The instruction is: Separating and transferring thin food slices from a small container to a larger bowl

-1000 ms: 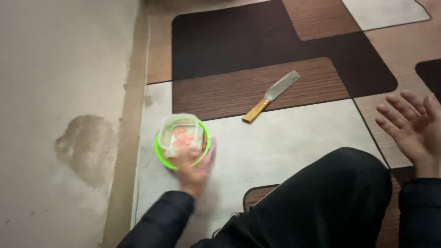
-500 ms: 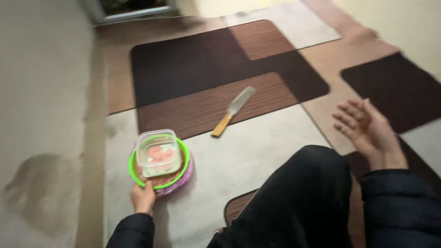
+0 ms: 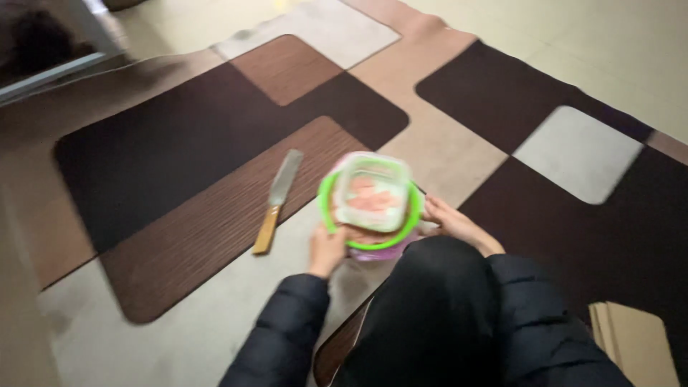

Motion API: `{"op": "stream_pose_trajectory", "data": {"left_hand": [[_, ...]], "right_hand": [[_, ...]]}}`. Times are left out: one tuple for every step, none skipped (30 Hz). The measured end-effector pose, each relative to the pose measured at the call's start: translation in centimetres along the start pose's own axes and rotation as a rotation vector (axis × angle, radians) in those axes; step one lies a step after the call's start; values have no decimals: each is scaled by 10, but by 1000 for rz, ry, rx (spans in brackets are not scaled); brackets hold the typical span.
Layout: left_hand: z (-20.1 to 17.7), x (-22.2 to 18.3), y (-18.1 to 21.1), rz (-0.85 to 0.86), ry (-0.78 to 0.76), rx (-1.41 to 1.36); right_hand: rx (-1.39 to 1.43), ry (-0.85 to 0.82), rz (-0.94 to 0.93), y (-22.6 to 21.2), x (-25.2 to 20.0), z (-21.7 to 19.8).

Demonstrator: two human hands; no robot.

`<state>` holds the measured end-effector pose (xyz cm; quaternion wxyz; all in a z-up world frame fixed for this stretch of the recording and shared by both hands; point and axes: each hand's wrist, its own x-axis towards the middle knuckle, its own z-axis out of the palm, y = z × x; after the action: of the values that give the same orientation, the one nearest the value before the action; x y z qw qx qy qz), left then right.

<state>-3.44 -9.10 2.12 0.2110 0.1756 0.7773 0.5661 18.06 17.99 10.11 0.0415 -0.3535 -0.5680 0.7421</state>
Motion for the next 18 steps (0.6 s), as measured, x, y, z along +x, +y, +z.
{"op": "stream_pose_trajectory", "data": {"left_hand": [[26,-2,10,2,-25,2],[53,-3,20,-15,-103,-3],[81,-5,29,-31,-181,-7],[93,-17,45,-34,-209,-3],[105,-28,60,-45,-277,19],[112,-39,74,-57,-344,42],[100,-55,84,-62,-372,47],[88,-67,95,-63,-435,45],[75,-78,106,-65,-499,43],[56,-87,57,-69,-527,52],[26,-97,10,262,-434,309],[-16,-111,-33,598,-327,551],[-31,-128,-68,602,-356,550],[-51,-142,-104,774,-112,780],[-76,-154,-140,940,151,994],[-70,-149,-150,956,121,985],[-66,-145,-160,929,121,979],[-67,-155,-168,888,119,984]], "right_hand": [[10,23,2,17,8,-17],[-108,185,32,33,16,-35],[-226,347,64,49,24,-54],[-213,370,76,51,12,-56],[-109,502,43,53,0,-58],[-5,633,12,55,-11,-55],[5,657,25,45,-36,-47],[146,689,24,35,-58,-39],[287,720,21,23,-79,-31],[302,745,31,19,-81,-32],[305,811,76,15,-83,-32],[306,876,123,12,-86,-33],[320,899,134,8,-90,-38],[319,909,135,4,-91,-39],[319,919,137,1,-91,-37],[334,945,147,4,-82,-41],[373,967,116,9,-74,-43],[406,981,98,16,-72,-42]]}}
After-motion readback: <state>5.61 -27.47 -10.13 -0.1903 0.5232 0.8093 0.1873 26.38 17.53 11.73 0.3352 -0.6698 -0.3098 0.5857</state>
